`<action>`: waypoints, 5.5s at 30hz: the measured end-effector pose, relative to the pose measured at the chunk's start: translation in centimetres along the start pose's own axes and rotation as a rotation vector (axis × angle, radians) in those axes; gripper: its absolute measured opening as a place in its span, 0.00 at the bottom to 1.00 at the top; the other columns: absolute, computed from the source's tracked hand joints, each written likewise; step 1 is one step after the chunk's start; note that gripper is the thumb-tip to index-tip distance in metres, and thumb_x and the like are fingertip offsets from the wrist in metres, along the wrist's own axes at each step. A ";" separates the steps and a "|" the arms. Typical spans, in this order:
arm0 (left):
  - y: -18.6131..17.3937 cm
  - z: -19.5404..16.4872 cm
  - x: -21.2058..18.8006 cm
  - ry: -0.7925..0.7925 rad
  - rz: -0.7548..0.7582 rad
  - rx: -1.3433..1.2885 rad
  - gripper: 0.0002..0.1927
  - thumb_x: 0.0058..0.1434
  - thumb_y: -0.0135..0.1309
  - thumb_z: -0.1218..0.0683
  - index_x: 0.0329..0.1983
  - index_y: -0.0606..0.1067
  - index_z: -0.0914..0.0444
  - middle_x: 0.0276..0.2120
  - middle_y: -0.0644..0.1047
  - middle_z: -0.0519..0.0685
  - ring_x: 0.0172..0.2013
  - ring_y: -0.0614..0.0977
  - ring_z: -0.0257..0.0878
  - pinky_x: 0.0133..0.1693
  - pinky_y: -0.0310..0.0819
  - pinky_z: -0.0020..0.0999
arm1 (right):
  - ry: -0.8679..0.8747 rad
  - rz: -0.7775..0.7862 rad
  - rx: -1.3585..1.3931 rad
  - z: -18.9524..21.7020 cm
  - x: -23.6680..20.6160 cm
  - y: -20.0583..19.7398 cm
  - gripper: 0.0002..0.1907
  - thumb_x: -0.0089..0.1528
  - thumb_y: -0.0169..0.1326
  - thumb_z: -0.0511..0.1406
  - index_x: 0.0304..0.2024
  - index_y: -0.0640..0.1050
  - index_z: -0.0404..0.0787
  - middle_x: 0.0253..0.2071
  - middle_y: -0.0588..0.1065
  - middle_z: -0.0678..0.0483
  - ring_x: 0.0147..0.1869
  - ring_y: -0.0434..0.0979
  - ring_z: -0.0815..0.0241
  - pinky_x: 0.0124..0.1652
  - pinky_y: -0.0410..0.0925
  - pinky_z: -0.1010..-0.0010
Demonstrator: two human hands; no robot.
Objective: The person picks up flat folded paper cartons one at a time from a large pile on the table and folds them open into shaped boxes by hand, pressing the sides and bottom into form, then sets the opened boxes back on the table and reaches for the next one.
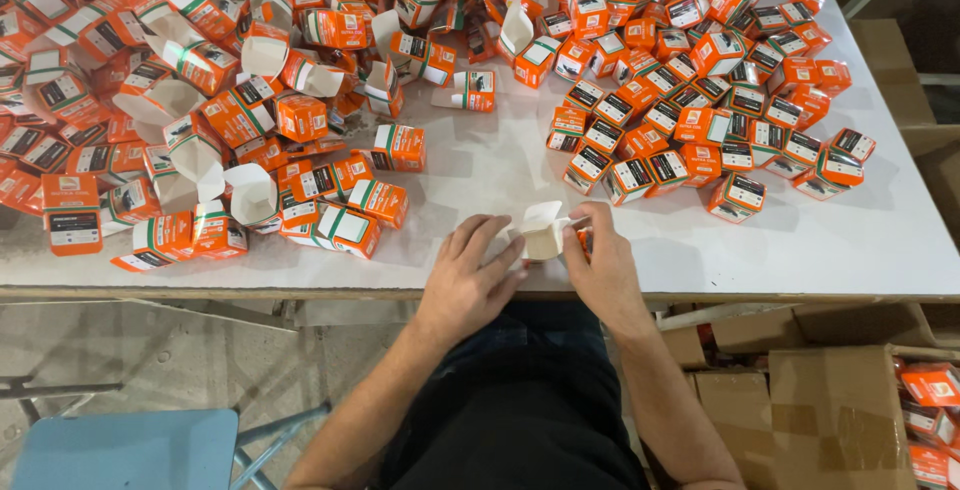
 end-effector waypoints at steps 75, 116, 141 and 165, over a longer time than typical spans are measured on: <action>5.2 2.0 -2.0 -0.300 0.084 -0.312 0.22 0.53 0.68 0.60 0.45 0.68 0.65 0.55 0.78 0.56 0.44 0.82 0.53 0.43 0.79 0.43 | -0.155 0.133 0.155 -1.0 -1.9 1.1 0.19 0.61 0.60 0.28 0.55 0.76 0.38 0.47 0.74 0.47 0.51 0.73 0.47 0.53 0.69 0.61; 8.5 21.7 20.0 -0.572 0.117 0.525 0.25 0.59 0.59 0.49 0.57 0.67 0.58 0.31 0.82 0.54 0.35 0.84 0.55 0.42 0.70 0.60 | -0.412 -0.399 -0.360 -0.5 -3.5 -3.1 0.16 0.60 0.63 0.29 0.52 0.80 0.38 0.59 0.72 0.47 0.63 0.67 0.42 0.62 0.64 0.55; 3.2 0.0 6.6 0.229 0.081 -0.379 0.17 0.58 0.51 0.67 0.52 0.70 0.66 0.42 0.77 0.56 0.45 0.81 0.54 0.49 0.77 0.47 | 0.406 0.086 1.377 -3.0 -3.1 5.1 0.21 0.74 0.43 0.42 0.63 0.68 0.35 0.44 0.74 0.51 0.43 0.78 0.61 0.37 0.72 0.65; 4.1 3.3 7.7 0.152 0.210 -0.362 0.36 0.66 0.59 0.62 0.75 0.61 0.53 0.55 0.69 0.63 0.45 0.79 0.53 0.47 0.79 0.44 | 0.092 -0.099 0.707 -4.6 -2.7 -0.7 0.14 0.72 0.47 0.31 0.60 0.72 0.38 0.33 0.74 0.53 0.29 0.70 0.63 0.28 0.65 0.69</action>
Point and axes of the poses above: each hand's wrist, its own x-axis towards the middle knuckle, its own y-axis out of the palm, z = x × y, the point moved 7 cm from there along x, towards the middle knuckle
